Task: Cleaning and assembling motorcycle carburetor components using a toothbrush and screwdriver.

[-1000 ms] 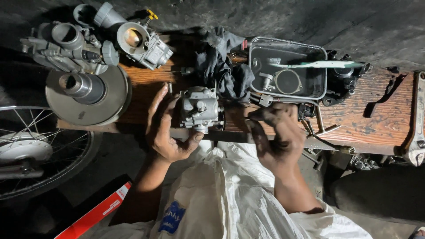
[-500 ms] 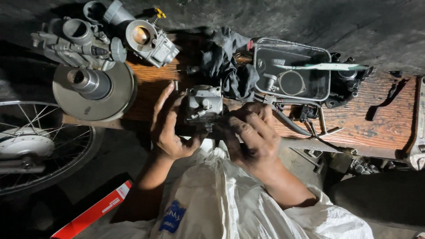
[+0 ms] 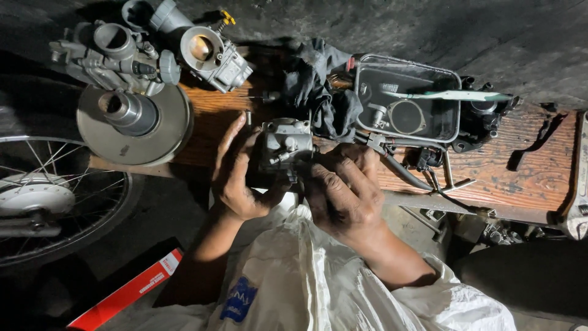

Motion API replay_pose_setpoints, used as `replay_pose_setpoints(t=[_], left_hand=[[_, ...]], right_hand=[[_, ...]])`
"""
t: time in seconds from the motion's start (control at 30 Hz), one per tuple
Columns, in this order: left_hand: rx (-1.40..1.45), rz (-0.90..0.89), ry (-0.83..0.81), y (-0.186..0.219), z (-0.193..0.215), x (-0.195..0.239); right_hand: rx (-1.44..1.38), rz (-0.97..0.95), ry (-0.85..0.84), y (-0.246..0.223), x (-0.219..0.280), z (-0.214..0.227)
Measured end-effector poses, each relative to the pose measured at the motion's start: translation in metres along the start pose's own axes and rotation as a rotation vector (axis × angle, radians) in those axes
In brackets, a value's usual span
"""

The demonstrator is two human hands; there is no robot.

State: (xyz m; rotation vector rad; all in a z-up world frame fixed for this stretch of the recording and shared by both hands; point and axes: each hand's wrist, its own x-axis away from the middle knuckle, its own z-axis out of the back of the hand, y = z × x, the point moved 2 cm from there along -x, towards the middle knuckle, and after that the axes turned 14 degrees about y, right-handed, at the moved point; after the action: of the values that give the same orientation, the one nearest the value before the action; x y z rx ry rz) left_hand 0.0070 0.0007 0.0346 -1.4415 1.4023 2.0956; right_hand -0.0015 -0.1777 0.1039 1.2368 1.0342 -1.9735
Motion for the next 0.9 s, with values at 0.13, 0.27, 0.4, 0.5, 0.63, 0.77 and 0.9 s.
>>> replay_pose_setpoints(t=[0.13, 0.27, 0.4, 0.5, 0.63, 0.77, 0.9], left_hand=[[-0.001, -0.013, -0.002, -0.001, 0.001, 0.001], [-0.018, 0.005, 0.000, 0.000, 0.000, 0.001], [-0.043, 0.015, -0.028, 0.000, 0.001, 0.004], [-0.049, 0.035, -0.009, 0.000, 0.001, 0.005], [-0.002, 0.014, -0.016, -0.002, 0.001, 0.004], [0.005, -0.023, -0.009, -0.004, 0.001, 0.003], [-0.011, -0.048, -0.004, -0.005, 0.000, 0.005]], right_hand=[[0.020, 0.008, -0.006, -0.001, 0.001, 0.000], [0.041, 0.027, -0.025, -0.004, -0.007, -0.002], [0.049, 0.053, -0.066, -0.004, -0.012, 0.002], [0.028, 0.035, -0.092, -0.004, -0.010, -0.001], [0.074, 0.050, -0.097, 0.000, -0.005, -0.001], [0.022, 0.004, -0.106, 0.007, 0.006, 0.000], [0.036, -0.005, -0.131, 0.020, 0.019, 0.006]])
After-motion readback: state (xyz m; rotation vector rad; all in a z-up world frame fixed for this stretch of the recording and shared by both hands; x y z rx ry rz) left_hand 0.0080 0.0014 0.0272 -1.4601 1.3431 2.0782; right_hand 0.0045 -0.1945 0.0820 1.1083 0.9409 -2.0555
